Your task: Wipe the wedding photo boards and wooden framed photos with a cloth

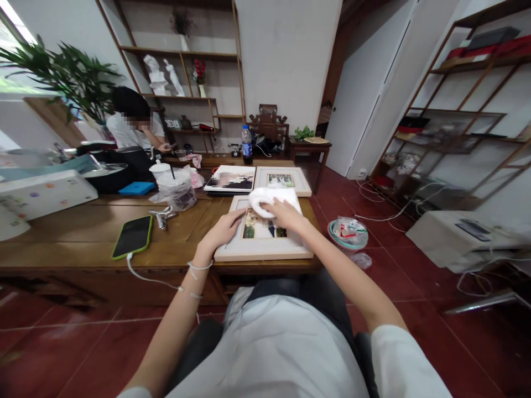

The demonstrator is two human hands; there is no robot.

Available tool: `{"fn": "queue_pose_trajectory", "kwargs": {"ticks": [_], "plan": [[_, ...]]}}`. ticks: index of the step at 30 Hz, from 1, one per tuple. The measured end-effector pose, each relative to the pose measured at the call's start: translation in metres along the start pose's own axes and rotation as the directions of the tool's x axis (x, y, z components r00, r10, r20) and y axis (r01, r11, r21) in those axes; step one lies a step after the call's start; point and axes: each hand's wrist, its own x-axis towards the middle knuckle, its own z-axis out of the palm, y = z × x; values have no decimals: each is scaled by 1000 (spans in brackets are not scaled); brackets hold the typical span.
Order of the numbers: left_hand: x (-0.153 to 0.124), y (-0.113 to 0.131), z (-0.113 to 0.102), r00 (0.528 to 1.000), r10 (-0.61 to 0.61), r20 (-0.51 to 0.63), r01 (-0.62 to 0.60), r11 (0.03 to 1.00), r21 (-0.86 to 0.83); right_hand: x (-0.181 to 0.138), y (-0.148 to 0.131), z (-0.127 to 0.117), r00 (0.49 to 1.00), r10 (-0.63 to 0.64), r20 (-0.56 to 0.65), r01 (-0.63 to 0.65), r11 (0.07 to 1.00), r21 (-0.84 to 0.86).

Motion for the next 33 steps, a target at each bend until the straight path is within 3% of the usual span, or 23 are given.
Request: {"fn": "queue_pose_trajectory", "kwargs": {"ticks": [4, 8, 12, 15, 19, 24, 27, 29, 31, 33], "plan": [[0, -6, 2, 996, -32, -81, 32, 999, -2, 37, 8, -10, 993, 69, -99, -71, 997, -18], [2, -8, 3, 965, -71, -254, 55, 996, -71, 51, -24, -2, 999, -8, 52, 10, 1000, -28], [3, -6, 1, 927, -165, -338, 109, 978, -179, 25, -63, 7, 991, -111, 71, 115, 992, -55], [2, -5, -1, 885, -308, -350, 199, 928, -314, -13, -73, 3, 966, -228, 121, 233, 972, -28], [0, -8, -5, 804, -538, -253, 353, 775, -525, -65, -62, -15, 917, -369, 151, 367, 929, 45], [2, -16, -8, 712, -701, 47, 474, 430, -768, -94, -28, -28, 967, -199, 159, 185, 978, 101], [4, -19, -11, 688, -707, 164, 481, 274, -833, -79, -21, -21, 996, -81, 40, 78, 994, 81], [5, -18, -14, 687, -692, 223, 478, 199, -855, -57, -29, -12, 995, -74, -60, 78, 995, 62], [5, -14, -16, 700, -660, 274, 476, 145, -867, -31, -45, -3, 978, -158, -137, 166, 985, 47], [6, -9, -17, 718, -630, 294, 471, 130, -873, -12, -64, 4, 954, -280, -104, 286, 957, 49]]}}
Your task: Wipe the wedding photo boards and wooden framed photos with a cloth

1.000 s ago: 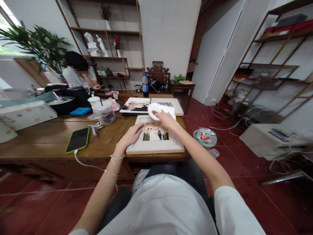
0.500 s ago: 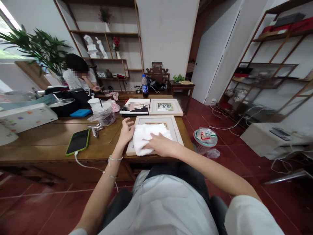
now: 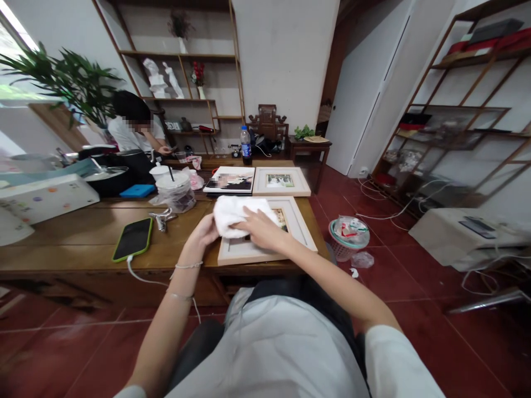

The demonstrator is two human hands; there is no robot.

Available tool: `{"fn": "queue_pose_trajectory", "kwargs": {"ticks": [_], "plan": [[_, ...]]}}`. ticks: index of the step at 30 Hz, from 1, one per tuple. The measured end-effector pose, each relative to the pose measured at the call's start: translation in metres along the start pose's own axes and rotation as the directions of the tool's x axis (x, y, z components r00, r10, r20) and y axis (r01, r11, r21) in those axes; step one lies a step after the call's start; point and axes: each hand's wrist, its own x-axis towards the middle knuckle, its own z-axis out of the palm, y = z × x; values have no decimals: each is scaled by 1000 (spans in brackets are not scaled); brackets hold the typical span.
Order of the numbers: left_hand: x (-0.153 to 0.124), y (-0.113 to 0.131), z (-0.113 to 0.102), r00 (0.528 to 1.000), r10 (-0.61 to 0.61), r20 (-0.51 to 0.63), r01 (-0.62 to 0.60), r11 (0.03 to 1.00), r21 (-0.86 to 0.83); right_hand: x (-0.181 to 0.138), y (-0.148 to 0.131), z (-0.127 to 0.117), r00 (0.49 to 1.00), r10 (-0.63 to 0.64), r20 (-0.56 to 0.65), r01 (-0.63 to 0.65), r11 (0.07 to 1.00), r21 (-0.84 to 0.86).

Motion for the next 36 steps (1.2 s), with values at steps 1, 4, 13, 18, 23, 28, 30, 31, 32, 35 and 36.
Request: {"fn": "queue_pose_trajectory", "kwargs": {"ticks": [1, 4, 13, 18, 23, 28, 30, 31, 32, 35, 36], "plan": [[-1, 1, 2, 1000, 4, 9, -4, 1000, 0, 6, -6, 2, 998, -49, 27, 49, 999, 17], [-2, 1, 3, 1000, 6, 1, -6, 1000, 6, -2, -17, -4, 985, -133, 107, 123, 987, 99], [-6, -6, 6, 1000, 20, -21, -21, 997, -71, -130, 35, -43, 972, 175, 158, -201, 966, 163], [-17, -8, 27, 1000, 11, 21, -10, 999, -39, -149, 62, -13, 958, 286, 2, -281, 940, 196], [-27, -8, 45, 986, 121, -118, -129, 990, -60, -139, 61, 4, 942, 229, -246, -181, 962, 203], [-44, 19, 28, 917, 330, -224, -325, 944, 57, -148, 65, 13, 808, 250, -533, -231, 967, 103], [-54, 36, 12, 895, 369, -249, -362, 929, 75, -158, 69, 22, 776, 226, -589, -231, 971, 69], [-59, 44, 4, 886, 375, -274, -370, 926, 71, -164, 71, 27, 769, 221, -600, -232, 971, 60], [-65, 50, -3, 871, 381, -310, -380, 923, 64, -169, 71, 32, 771, 219, -599, -234, 971, 55], [-77, 65, -19, 805, 404, -435, -433, 901, 37, -178, 63, 40, 827, 201, -525, -208, 977, 46], [-79, 67, -22, 784, 411, -465, -452, 892, 26, -179, 57, 39, 862, 187, -471, -182, 982, 56]]}}
